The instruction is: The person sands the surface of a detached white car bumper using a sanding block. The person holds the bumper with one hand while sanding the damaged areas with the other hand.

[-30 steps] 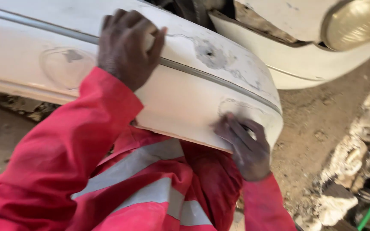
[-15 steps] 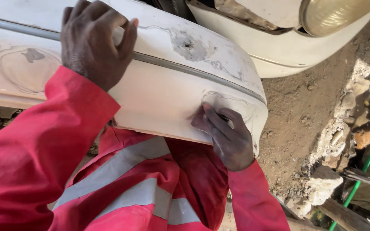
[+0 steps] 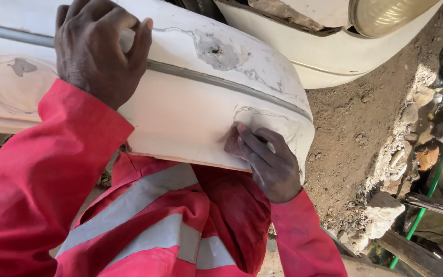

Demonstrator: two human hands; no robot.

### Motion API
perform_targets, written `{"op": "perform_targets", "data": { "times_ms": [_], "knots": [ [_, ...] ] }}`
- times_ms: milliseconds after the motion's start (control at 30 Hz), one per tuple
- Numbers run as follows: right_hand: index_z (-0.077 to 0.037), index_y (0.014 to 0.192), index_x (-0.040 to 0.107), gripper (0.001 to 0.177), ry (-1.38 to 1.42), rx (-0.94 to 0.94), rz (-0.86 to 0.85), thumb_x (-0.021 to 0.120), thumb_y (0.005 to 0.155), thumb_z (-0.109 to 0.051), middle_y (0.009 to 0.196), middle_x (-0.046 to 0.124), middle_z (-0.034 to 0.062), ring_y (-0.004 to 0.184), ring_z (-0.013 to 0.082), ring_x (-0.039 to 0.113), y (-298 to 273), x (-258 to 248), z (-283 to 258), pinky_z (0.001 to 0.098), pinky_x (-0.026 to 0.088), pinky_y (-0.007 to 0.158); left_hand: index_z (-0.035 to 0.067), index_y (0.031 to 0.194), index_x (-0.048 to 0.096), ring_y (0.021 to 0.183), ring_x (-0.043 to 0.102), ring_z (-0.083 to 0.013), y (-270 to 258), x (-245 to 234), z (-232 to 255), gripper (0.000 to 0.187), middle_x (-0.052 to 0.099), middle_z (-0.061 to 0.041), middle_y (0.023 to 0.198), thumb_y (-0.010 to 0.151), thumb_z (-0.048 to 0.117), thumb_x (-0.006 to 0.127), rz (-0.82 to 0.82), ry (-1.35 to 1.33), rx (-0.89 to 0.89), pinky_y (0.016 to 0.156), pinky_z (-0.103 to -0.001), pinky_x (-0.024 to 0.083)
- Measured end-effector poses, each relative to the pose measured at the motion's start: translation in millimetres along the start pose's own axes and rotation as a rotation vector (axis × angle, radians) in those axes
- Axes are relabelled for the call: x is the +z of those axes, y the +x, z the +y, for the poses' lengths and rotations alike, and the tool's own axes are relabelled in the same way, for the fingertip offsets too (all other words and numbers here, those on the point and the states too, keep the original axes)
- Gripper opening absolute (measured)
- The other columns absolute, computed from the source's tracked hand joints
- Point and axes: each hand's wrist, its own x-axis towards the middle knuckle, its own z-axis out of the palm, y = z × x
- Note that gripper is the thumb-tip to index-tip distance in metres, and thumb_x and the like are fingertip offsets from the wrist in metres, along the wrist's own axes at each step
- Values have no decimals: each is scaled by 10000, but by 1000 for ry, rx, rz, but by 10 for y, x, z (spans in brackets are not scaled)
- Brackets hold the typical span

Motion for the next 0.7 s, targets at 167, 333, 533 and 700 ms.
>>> {"op": "perform_targets", "data": {
  "times_ms": [167,333,533,700],
  "knots": [
    [53,1299,787,294,-48,19,-30,529,1166,5,1465,739,170,1193,408,726,-280,-154,36,446,666,1059,82,1026,853,966,647,-344,16,-6,28,319,776,-92,1004,1275,283,854,-39,8,-47,897,-494,486],
    [61,1193,820,175,-40,71,51,669,1134,-6,1421,756,198,1159,384,706,-1,-5,-53,439,666,1029,82,993,828,961,645,-344,25,-17,64,328,755,-81,986,1265,266,833,-26,-6,-28,908,-489,490],
    [150,1289,744,248,52,3,94,591,1134,33,1446,727,258,1239,453,714,81,35,-80,468,679,1071,99,1010,830,922,646,-404,169,-52,81,269,737,-123,955,1196,292,801,-42,-24,-42,811,-539,448],
    [36,1219,801,178,22,234,263,761,1060,-34,1355,793,165,1177,351,739,-215,60,-128,405,668,1068,43,1086,836,901,664,-355,729,8,381,202,731,-129,995,1157,231,816,26,-311,122,843,-513,527]
  ]
}}
